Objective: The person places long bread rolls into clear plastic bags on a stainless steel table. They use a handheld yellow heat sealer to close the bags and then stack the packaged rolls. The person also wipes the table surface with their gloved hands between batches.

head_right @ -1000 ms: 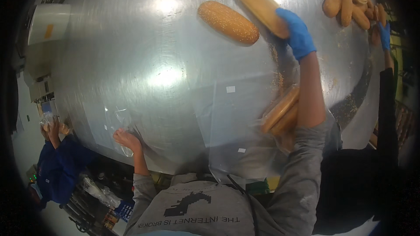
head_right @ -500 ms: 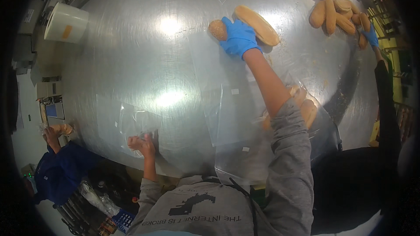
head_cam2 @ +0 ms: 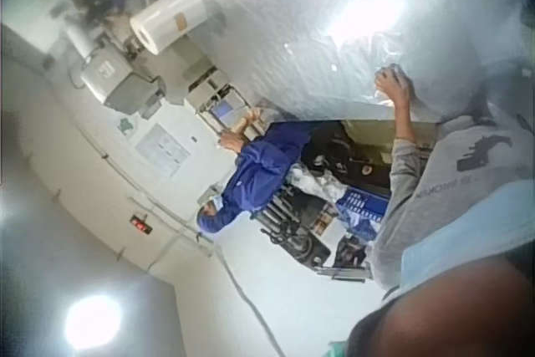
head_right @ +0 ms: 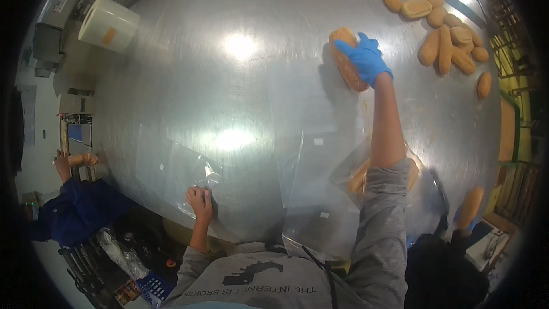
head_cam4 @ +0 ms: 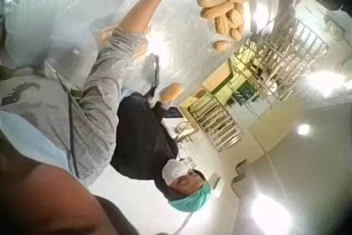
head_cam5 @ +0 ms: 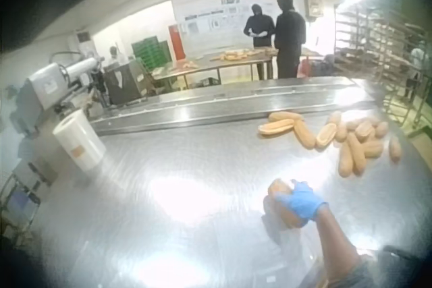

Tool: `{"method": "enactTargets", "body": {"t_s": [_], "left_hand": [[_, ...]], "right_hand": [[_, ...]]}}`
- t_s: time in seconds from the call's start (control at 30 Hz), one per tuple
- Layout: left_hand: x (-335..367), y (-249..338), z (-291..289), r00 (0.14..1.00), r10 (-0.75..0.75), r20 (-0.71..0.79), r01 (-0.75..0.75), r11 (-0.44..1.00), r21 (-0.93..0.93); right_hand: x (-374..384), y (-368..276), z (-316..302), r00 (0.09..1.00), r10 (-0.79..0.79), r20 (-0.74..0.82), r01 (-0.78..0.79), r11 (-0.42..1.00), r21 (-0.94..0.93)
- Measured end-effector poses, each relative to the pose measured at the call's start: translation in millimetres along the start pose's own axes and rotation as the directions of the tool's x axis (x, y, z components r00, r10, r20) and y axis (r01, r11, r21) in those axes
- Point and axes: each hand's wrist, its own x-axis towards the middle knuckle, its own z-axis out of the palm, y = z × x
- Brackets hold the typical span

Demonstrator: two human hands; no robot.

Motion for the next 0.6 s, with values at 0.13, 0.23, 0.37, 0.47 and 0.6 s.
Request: {"method": "enactTargets", "body": {"t_s": [0.13,0.23,0.37,0.47,0.6], "left_hand": [[7.6,-8.0,-7.8,0.993,-0.107,-0.058,0.085,0.951,-0.299],[9.8,-16.0,-14.9,0.949,-0.302,-0.086,0.242,0.878,-0.414],[16.9,-19.0,-17.6,0.972,-0.23,-0.045,0.216,0.953,-0.211],[14.8,-13.8,-41.1,0.998,-0.04,0.054,0.056,0.934,-0.352],[7.0,-39.0,-15.6,0.987,0.158,0.015,-0.131,0.862,-0.49]], "right_hand": [[8.5,12.5,2.7,0.929,-0.116,0.351,-0.045,0.907,0.419],[-24.8,-38.6,26.3,0.997,-0.031,0.069,0.036,0.997,-0.068],[-73.2,-67.5,70.2,0.975,-0.204,-0.084,0.164,0.924,-0.344],[-76.4,-59.3,83.2,0.96,-0.245,-0.133,0.188,0.921,-0.342],[-147.6,-98.4,91.6,0.944,-0.217,0.247,0.073,0.87,0.487]]}}
